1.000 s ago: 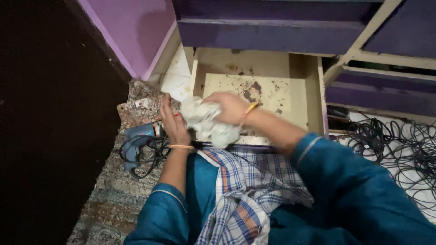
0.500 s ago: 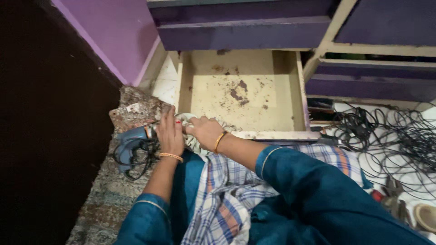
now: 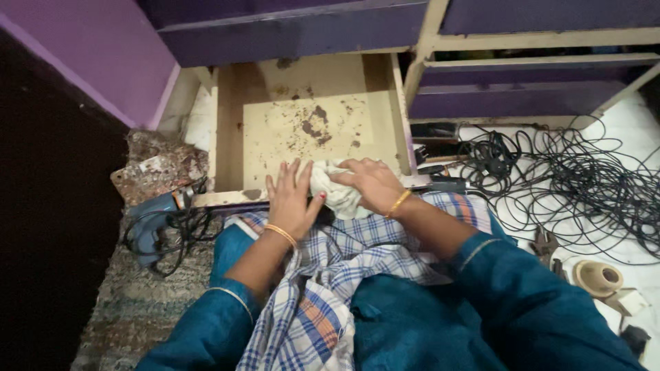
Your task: The person wipes the interior of a wooden drawer with a white cloth, then cleans a blue power drill with the same cloth and places it inside the drawer. Finally, the person picks up a black sanding block and places it in the drawer as well.
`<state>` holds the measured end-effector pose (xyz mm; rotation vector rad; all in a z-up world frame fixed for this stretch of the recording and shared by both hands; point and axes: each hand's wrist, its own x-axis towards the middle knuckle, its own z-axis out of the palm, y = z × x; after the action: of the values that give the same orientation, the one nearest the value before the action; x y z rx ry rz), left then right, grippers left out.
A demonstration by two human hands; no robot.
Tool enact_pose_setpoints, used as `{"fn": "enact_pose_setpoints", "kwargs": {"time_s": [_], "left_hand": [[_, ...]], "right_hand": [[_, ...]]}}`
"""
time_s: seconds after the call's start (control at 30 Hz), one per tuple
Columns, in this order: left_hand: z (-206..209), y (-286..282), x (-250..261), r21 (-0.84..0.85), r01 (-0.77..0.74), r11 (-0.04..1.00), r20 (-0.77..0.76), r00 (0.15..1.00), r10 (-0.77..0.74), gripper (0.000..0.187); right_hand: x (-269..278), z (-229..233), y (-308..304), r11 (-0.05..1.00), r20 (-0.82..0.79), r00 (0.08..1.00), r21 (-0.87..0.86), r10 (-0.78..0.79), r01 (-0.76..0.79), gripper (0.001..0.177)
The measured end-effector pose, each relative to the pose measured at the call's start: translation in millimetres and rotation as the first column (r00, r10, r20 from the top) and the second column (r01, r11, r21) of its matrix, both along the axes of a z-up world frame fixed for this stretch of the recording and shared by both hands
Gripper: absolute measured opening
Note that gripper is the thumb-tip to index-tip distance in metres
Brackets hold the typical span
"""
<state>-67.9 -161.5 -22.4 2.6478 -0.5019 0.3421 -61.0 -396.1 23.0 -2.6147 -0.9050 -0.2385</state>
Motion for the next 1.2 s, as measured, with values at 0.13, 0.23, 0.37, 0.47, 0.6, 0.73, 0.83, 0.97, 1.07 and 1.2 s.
{"fn": "enact_pose_setpoints", "kwargs": {"time_s": [0.13,0.23,0.37,0.47,0.6,0.73,0.83,0.97,1.07,1.2], "left_hand": [[7,-33,-1,-0.017,0.074,0.997,-0.011,0.997,-0.074,0.075],[9,-48,6,-0.002,0.095,0.995,-0.041,0.995,-0.095,0.079],[12,-62,15,0.042,0.077,0.996,-0.103,0.992,-0.072,0.091],[13,-66,27,0.050,0.038,0.998,-0.172,0.985,-0.029,0.100],[4,-75,50,-0.036,-0.006,0.999,-0.180,0.984,-0.001,0.093],[-3,-86,70,-0.049,-0.063,0.997,-0.222,0.974,0.051,0.092],[-2,-91,75,-0.016,-0.106,0.994,-0.272,0.957,0.098,0.095],[10,-97,75,0.041,-0.141,0.989,-0.327,0.933,0.147,0.097],[20,-102,72,0.099,-0.140,0.985,-0.375,0.912,0.167,0.101],[23,-103,70,0.107,-0.134,0.985,-0.392,0.905,0.166,0.101]], "right_hand": [[0,2,-48,1.000,-0.043,0.999,-0.022,-0.019,0.018,0.068],[-2,5,-76,1.000,-0.046,0.999,-0.012,0.001,-0.001,0.069],[2,19,-94,0.998,-0.119,0.992,0.043,-0.047,0.053,0.070],[14,36,-101,0.975,-0.030,0.992,0.185,-0.121,0.125,0.061],[30,50,-102,0.881,0.025,0.925,0.316,-0.379,0.353,0.065],[45,34,-106,0.945,0.004,0.948,0.077,-0.319,0.318,0.071],[56,16,-109,0.978,-0.154,0.967,-0.088,-0.201,0.189,0.075],[68,2,-115,0.982,-0.193,0.963,-0.045,-0.190,0.185,0.077],[87,-12,-117,0.977,-0.139,0.968,0.006,-0.208,0.211,0.074],[132,-38,-119,0.969,0.104,0.967,-0.060,-0.233,0.240,0.070]]}}
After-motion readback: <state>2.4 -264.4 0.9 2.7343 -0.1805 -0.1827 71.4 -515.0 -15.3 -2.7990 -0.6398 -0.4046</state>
